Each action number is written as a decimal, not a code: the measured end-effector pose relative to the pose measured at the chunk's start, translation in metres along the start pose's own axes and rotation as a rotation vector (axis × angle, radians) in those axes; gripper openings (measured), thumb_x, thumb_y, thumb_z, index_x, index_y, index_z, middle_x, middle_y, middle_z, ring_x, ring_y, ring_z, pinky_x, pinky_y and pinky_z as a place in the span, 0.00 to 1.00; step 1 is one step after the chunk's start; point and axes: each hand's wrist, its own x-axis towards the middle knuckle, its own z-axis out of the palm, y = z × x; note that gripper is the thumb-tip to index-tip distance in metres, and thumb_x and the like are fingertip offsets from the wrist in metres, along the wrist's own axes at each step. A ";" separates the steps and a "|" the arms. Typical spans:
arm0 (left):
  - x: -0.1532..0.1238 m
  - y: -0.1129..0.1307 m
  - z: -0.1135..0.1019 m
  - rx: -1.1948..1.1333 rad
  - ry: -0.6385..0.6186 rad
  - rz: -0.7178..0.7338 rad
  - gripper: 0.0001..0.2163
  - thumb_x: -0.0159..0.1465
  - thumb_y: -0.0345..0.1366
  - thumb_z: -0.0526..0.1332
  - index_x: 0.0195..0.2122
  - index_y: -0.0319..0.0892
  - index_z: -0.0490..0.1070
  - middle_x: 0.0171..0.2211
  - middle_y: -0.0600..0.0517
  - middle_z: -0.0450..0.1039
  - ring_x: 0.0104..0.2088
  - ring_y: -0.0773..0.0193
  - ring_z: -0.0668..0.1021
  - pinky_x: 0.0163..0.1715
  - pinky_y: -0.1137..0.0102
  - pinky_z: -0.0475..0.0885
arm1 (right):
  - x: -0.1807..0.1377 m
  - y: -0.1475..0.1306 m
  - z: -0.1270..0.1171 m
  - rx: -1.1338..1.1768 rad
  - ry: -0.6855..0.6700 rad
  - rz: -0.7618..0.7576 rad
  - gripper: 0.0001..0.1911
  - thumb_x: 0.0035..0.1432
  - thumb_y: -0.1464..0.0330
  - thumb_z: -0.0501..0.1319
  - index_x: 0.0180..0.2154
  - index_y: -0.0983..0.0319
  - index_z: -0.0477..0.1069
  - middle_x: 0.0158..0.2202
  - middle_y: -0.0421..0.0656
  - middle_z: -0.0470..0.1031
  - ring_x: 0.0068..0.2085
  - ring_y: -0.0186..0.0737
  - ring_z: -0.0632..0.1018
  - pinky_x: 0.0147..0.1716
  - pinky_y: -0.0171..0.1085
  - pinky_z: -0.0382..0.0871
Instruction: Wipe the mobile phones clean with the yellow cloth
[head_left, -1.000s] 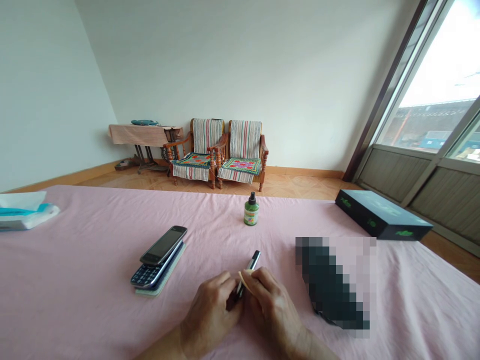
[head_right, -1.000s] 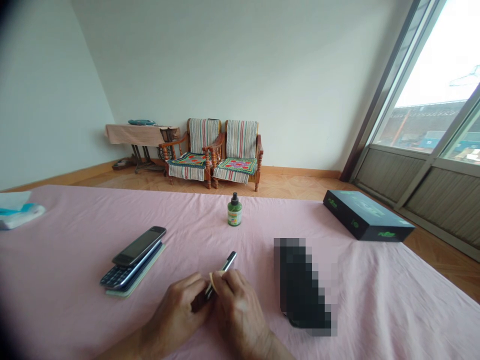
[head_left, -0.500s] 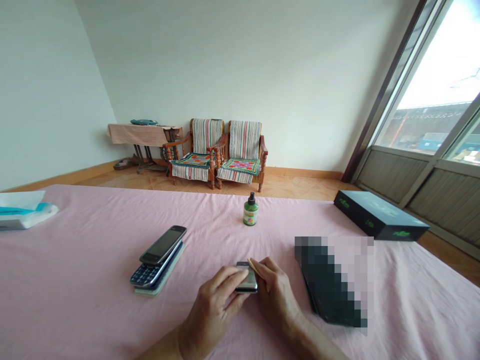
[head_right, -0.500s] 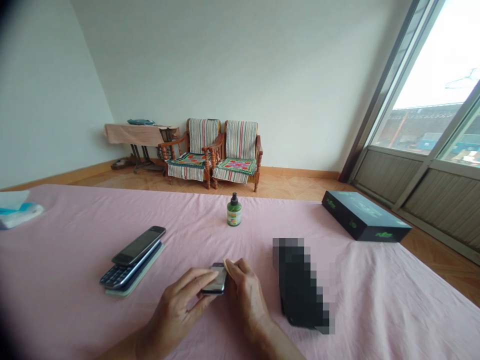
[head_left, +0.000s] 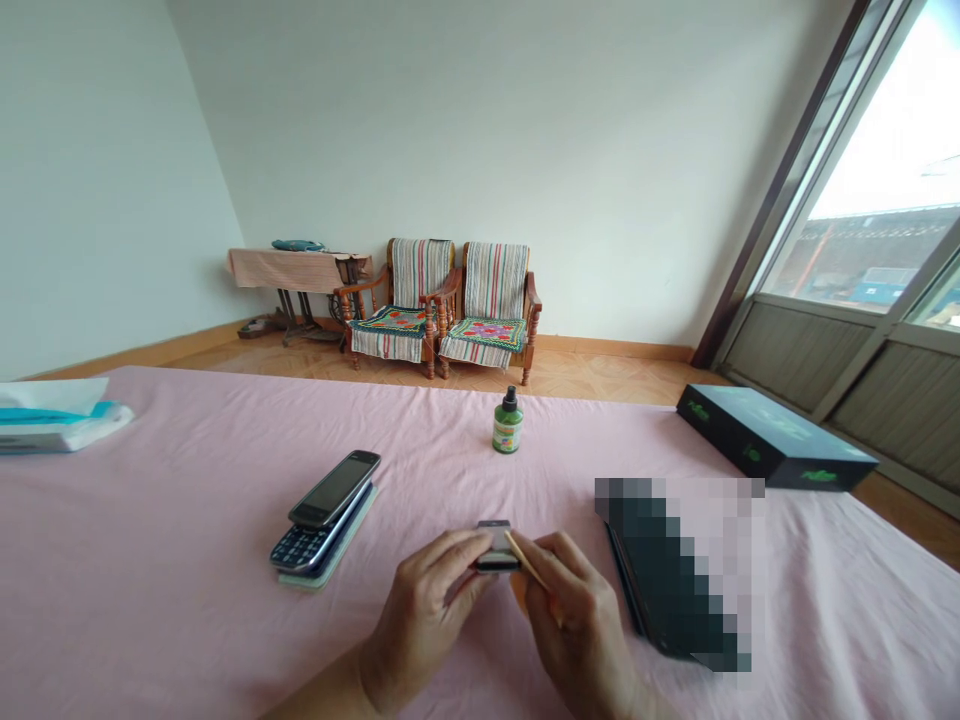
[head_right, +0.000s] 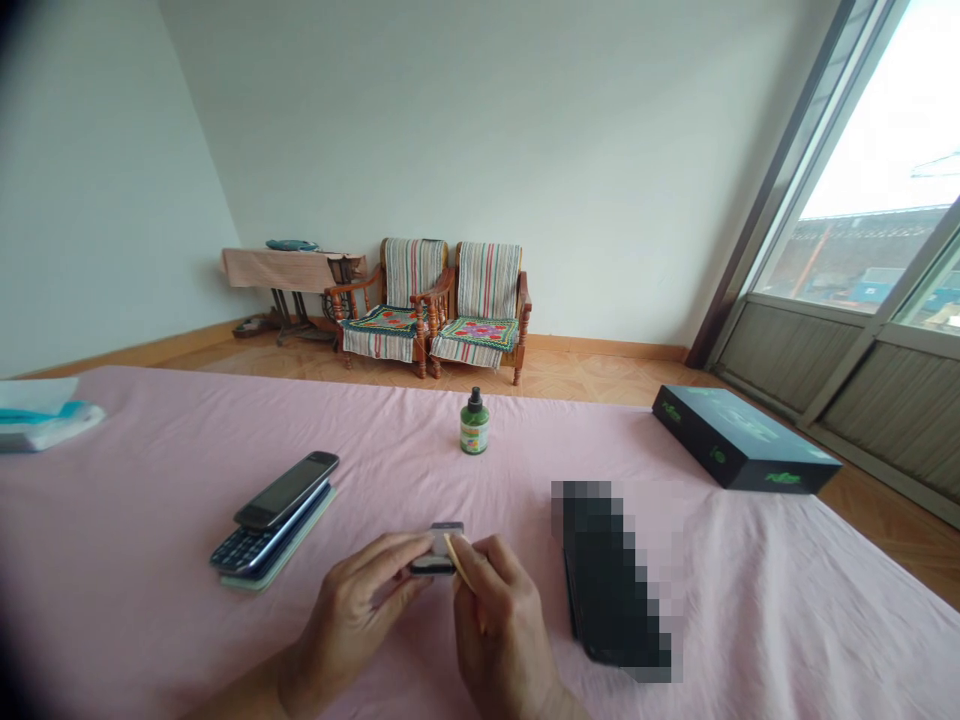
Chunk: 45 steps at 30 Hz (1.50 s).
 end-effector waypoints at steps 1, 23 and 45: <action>0.001 0.000 -0.001 -0.008 0.003 -0.007 0.09 0.68 0.33 0.58 0.49 0.44 0.72 0.41 0.47 0.78 0.41 0.61 0.80 0.41 0.71 0.78 | -0.001 -0.002 -0.002 -0.029 0.010 -0.045 0.21 0.60 0.78 0.51 0.53 0.60 0.68 0.35 0.45 0.71 0.34 0.37 0.75 0.33 0.32 0.71; 0.006 -0.002 -0.005 -0.035 0.045 -0.084 0.06 0.66 0.35 0.61 0.44 0.43 0.72 0.33 0.51 0.74 0.30 0.65 0.77 0.32 0.74 0.74 | 0.003 -0.014 -0.010 -0.615 -0.004 -0.526 0.23 0.61 0.79 0.46 0.57 0.76 0.62 0.38 0.55 0.74 0.38 0.48 0.73 0.37 0.45 0.73; 0.003 -0.001 -0.005 -0.047 0.038 -0.075 0.06 0.65 0.33 0.62 0.43 0.43 0.73 0.35 0.50 0.75 0.34 0.63 0.79 0.35 0.73 0.75 | 0.008 -0.027 0.000 -0.483 -0.122 -0.543 0.21 0.64 0.77 0.43 0.53 0.76 0.66 0.36 0.53 0.74 0.35 0.45 0.73 0.36 0.41 0.71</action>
